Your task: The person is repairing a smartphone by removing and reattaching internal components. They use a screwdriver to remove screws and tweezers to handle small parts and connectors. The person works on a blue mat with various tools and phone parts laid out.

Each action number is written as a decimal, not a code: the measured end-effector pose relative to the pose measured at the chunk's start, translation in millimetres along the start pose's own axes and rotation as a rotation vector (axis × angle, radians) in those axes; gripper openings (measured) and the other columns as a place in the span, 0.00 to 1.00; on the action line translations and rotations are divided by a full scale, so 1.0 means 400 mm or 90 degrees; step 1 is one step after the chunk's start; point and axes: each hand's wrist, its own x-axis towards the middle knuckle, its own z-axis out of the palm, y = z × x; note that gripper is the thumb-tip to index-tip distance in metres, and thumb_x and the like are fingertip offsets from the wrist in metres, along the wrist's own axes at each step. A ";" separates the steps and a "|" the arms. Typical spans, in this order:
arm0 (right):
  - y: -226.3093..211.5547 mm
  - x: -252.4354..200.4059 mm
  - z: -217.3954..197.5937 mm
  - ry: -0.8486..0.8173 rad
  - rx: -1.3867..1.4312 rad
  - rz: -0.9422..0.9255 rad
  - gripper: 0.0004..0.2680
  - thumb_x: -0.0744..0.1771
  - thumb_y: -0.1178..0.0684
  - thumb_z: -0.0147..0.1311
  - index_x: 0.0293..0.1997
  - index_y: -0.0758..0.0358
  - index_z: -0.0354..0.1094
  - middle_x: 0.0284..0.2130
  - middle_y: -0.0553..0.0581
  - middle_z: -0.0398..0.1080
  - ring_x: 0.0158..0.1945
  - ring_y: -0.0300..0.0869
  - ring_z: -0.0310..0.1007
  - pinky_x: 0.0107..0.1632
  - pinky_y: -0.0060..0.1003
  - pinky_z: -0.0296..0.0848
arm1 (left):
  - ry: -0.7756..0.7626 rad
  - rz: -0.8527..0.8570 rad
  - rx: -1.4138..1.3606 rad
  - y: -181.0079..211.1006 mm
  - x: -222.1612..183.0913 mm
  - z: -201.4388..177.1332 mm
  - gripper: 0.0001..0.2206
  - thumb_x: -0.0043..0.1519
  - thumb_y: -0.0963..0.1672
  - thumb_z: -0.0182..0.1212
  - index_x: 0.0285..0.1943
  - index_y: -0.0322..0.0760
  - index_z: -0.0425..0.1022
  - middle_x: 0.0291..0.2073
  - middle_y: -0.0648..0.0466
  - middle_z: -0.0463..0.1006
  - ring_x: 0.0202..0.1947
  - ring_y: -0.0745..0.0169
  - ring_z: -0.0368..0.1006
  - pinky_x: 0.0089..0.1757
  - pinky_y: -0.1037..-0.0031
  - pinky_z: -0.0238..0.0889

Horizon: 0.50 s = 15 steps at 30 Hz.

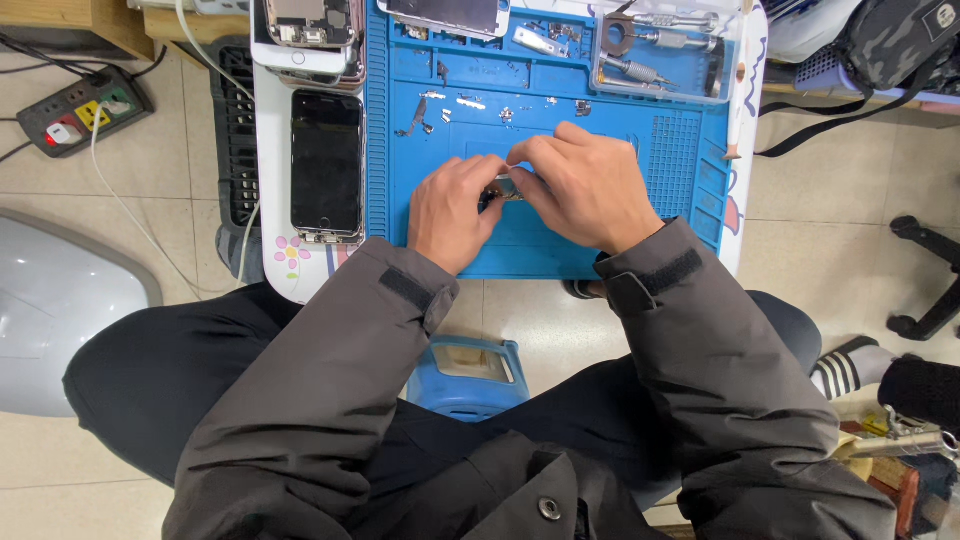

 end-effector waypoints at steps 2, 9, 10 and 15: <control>0.007 -0.003 0.013 -0.005 0.000 0.000 0.02 0.71 0.54 0.57 0.47 0.54 0.72 0.24 0.47 0.65 0.29 0.39 0.65 0.30 0.30 0.70 | -0.002 0.001 -0.002 0.005 0.001 -0.006 0.12 0.62 0.36 0.70 0.46 0.43 0.73 0.32 0.52 0.78 0.37 0.50 0.79 0.35 0.57 0.78; 0.010 -0.011 0.019 -0.012 -0.004 0.009 0.02 0.71 0.54 0.59 0.47 0.54 0.72 0.23 0.47 0.69 0.29 0.38 0.69 0.30 0.28 0.71 | -0.007 0.003 0.005 0.009 0.003 -0.008 0.10 0.62 0.37 0.70 0.45 0.42 0.73 0.32 0.52 0.76 0.37 0.50 0.79 0.34 0.59 0.78; 0.004 -0.006 0.011 -0.011 -0.005 0.010 0.02 0.71 0.54 0.59 0.47 0.54 0.72 0.23 0.47 0.69 0.29 0.38 0.69 0.30 0.28 0.71 | -0.007 0.004 0.005 0.014 0.005 -0.014 0.10 0.62 0.37 0.70 0.45 0.42 0.73 0.32 0.52 0.76 0.37 0.50 0.79 0.34 0.59 0.78; 0.009 -0.011 0.030 0.004 -0.008 0.000 0.02 0.71 0.55 0.56 0.46 0.54 0.71 0.26 0.47 0.67 0.31 0.39 0.67 0.31 0.30 0.71 | 0.001 0.003 -0.001 0.013 0.006 -0.011 0.10 0.62 0.37 0.70 0.44 0.42 0.74 0.32 0.52 0.77 0.37 0.50 0.79 0.33 0.59 0.78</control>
